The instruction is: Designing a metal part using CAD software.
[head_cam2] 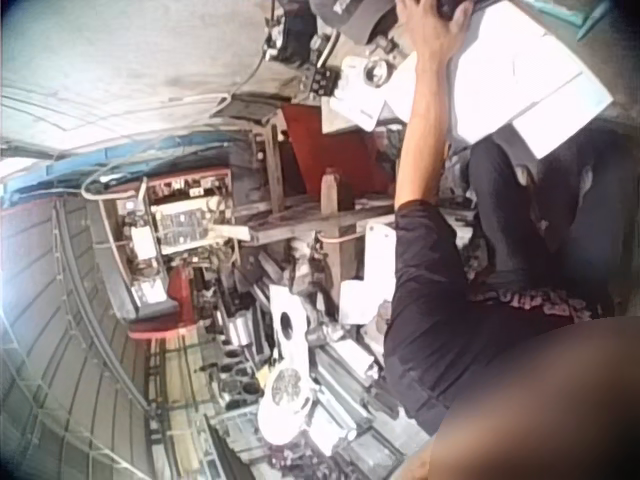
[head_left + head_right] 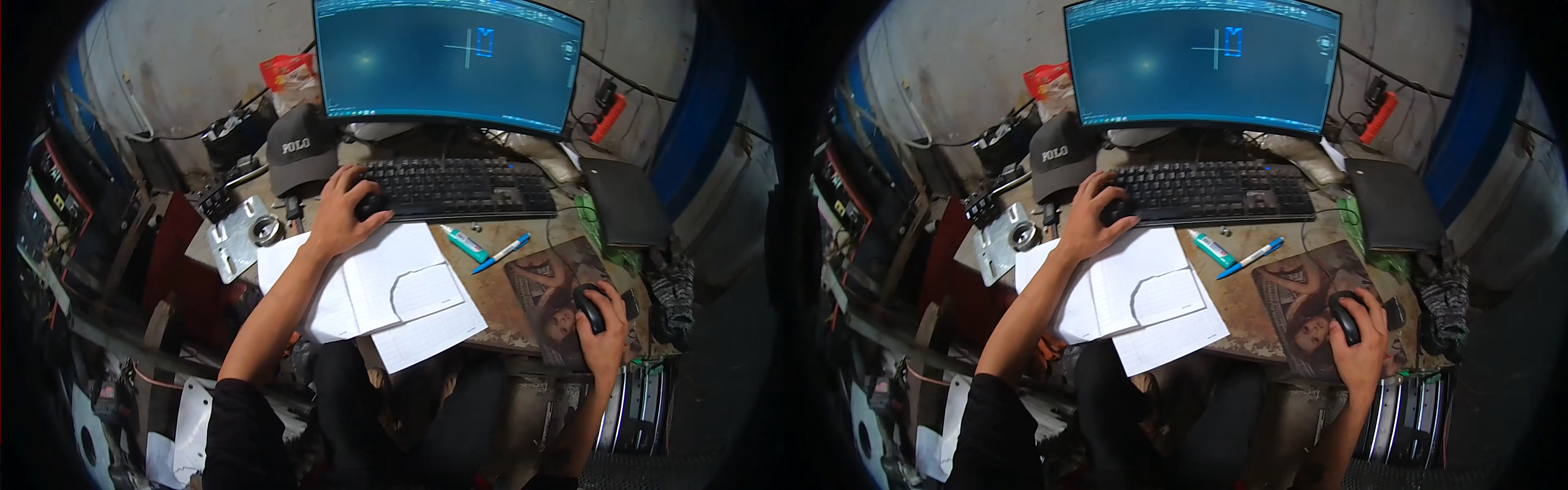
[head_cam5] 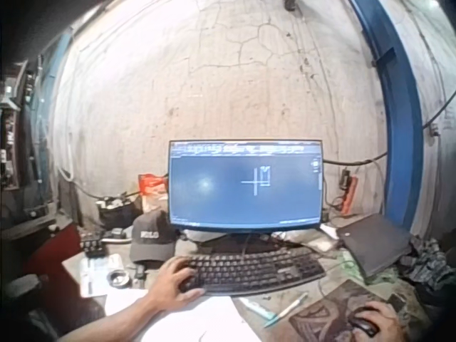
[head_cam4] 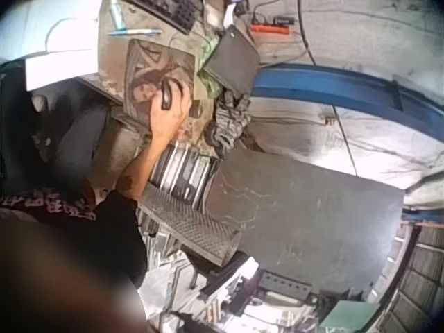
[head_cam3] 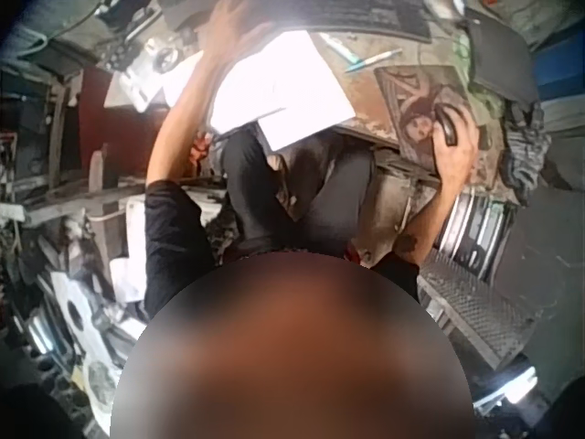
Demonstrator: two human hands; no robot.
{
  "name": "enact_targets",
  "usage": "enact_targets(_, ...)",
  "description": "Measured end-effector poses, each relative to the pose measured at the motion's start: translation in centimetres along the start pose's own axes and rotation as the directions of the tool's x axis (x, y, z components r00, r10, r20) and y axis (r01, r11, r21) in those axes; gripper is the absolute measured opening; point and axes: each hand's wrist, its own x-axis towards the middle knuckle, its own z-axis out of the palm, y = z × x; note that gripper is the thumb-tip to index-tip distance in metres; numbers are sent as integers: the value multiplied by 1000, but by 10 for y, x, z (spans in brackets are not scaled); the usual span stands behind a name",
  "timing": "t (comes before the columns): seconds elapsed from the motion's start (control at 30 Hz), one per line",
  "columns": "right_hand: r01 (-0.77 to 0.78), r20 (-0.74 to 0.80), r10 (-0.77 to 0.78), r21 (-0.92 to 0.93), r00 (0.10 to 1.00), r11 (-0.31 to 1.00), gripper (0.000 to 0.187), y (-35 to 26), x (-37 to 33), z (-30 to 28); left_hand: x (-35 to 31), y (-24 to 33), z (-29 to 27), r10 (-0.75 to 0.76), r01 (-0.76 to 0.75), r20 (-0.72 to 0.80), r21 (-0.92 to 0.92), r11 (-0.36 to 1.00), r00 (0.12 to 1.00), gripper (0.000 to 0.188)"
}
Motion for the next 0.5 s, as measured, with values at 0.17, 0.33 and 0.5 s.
enact_targets(0.17, -13, 3, 13, -7, 1000, 1000, 40, 2, 0, 5, -1, -4, 1, -67, 67, 0, -37, 997, 998, 48)
enact_targets(0.33, -7, 3, 7, -21, 1000, 1000, 40, 2, 0, 5, -3, -7, 2, -47, 48, 5, -31, 998, 999, 49)
enact_targets(0.5, -11, -5, 11, -25, 1000, 1000, 40, 3, -2, 5, -3, -1, 2, -5, 6, -16, 22, 1000, 1000, 49)
